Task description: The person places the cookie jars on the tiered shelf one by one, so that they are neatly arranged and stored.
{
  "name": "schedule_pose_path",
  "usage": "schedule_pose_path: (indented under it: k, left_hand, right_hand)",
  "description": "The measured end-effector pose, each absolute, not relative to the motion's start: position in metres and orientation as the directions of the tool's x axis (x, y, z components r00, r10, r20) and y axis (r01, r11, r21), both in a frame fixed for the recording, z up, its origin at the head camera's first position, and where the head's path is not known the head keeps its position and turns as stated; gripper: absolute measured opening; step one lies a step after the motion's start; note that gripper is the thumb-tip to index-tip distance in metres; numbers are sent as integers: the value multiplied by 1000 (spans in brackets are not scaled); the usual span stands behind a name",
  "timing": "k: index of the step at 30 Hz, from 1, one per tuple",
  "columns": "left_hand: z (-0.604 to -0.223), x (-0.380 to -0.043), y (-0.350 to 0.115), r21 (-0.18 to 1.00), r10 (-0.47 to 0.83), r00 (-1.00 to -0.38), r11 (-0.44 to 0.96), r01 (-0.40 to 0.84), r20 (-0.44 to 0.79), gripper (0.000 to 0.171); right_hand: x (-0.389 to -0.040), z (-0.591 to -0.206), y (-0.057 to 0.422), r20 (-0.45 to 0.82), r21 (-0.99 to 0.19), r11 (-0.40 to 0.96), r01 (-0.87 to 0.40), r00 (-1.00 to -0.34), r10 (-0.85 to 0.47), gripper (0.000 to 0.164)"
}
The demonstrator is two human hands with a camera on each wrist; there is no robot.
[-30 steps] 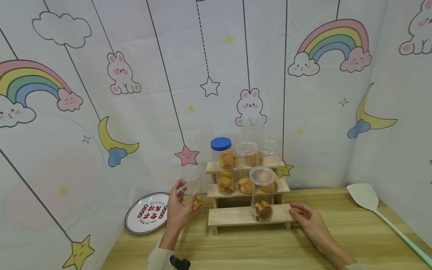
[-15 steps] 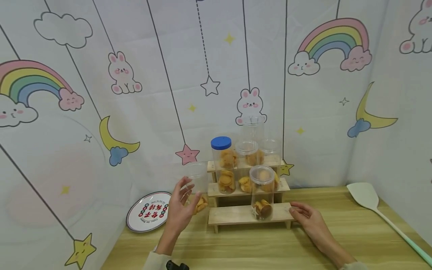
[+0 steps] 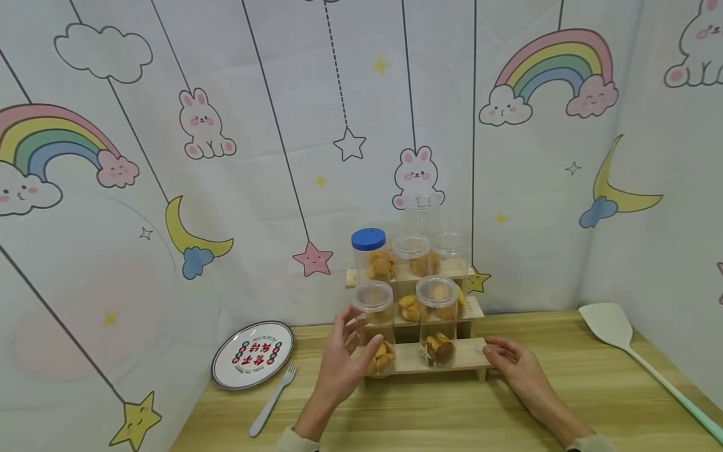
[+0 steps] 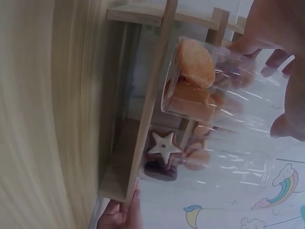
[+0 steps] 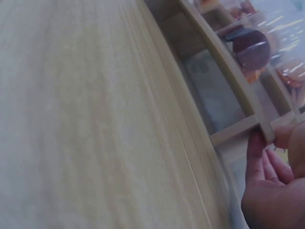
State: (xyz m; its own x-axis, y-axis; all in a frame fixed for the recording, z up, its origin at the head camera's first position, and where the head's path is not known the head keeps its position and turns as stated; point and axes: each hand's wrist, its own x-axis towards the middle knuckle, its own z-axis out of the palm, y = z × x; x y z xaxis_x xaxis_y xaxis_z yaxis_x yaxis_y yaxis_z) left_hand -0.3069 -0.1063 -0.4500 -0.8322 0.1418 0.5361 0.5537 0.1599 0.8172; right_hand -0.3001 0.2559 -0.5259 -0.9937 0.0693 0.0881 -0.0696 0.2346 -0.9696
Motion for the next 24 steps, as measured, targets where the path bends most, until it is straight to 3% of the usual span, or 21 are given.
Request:
schedule_pose_path:
  k: [9, 18, 24]
  left_hand:
    - [-464, -312, -79, 792, 55, -796, 73, 606, 603, 68]
    - [-466, -323, -73, 678, 18, -717, 309, 667, 697, 64]
    - [-465, -324, -76, 701, 57, -747, 305, 645, 663, 64]
  right_hand:
    - [-299, -525, 256, 94, -969, 235, -75, -993, 70, 56]
    - [-296, -522, 262, 83, -965, 255, -63, -994, 69, 56]
    - [-297, -521, 261, 78, -971, 229, -63, -995, 55, 57]
